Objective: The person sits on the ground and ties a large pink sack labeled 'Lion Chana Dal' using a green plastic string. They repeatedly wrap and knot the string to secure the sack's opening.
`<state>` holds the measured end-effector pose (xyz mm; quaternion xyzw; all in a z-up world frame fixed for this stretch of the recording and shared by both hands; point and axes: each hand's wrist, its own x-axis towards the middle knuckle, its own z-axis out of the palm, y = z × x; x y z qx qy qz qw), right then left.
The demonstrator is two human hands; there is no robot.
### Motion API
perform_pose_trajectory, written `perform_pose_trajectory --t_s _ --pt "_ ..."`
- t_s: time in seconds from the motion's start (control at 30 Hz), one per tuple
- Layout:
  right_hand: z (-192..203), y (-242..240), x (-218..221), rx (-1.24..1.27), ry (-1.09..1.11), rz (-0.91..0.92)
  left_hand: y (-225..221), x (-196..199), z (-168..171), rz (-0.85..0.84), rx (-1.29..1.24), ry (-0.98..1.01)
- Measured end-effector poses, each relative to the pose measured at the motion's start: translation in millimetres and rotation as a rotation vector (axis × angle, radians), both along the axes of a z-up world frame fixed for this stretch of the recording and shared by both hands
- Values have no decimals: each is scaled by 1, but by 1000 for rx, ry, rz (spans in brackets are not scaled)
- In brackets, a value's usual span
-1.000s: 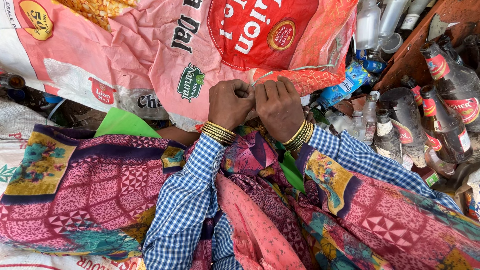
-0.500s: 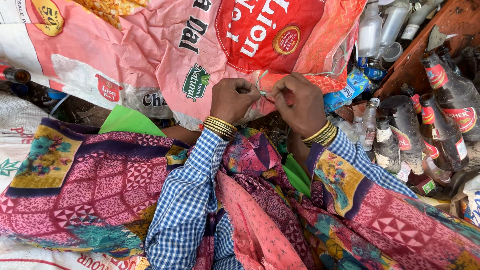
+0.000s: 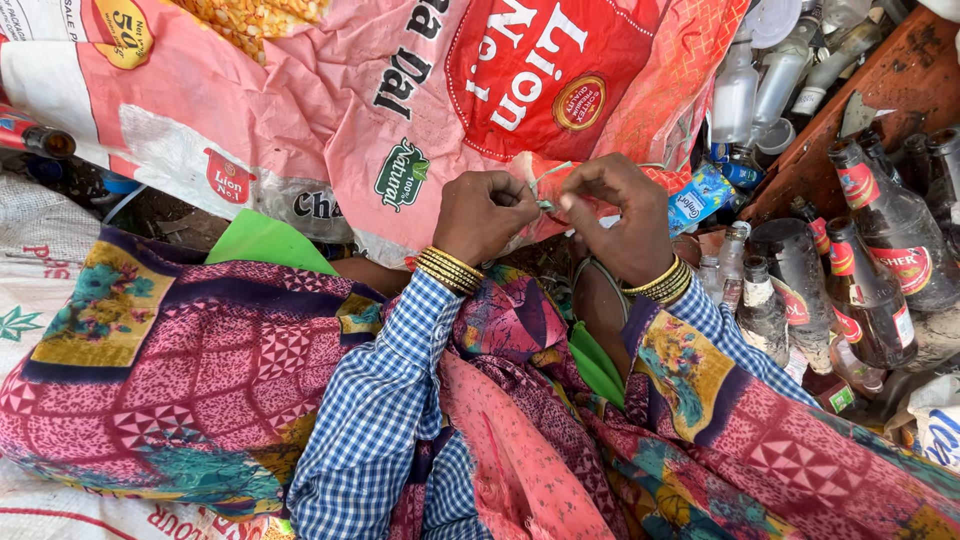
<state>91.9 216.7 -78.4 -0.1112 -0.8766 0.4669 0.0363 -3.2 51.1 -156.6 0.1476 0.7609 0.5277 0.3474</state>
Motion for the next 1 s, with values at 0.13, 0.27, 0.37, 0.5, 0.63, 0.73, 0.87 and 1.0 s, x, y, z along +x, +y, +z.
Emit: perform_pose_trajectory --t_s 0.13,0.27,0.37,0.5,0.63,0.73,0.87,1.0 --pt "-4 -9 9 294 57 97 2 2 0 -26 -68 -18" --pt "-14 -8 7 -266 -114 -164 1 4 4 11 -15 -48" --pt "-14 -3 8 -558 -117 -220 3 5 4 -14 -14 -65" --pt "-6 -2 13 10 -9 12 3 6 -1 -17 -29 -9" --pt "3 -3 6 100 -125 -12 3 6 -1 -26 -36 39" --pt "9 -3 0 -30 -123 -83 2 3 3 -29 -56 -73" --pt "6 -6 7 203 -41 70 4 6 6 -9 11 -28" --pt "-8 0 8 -363 -30 -131 3 5 5 19 -26 -58"
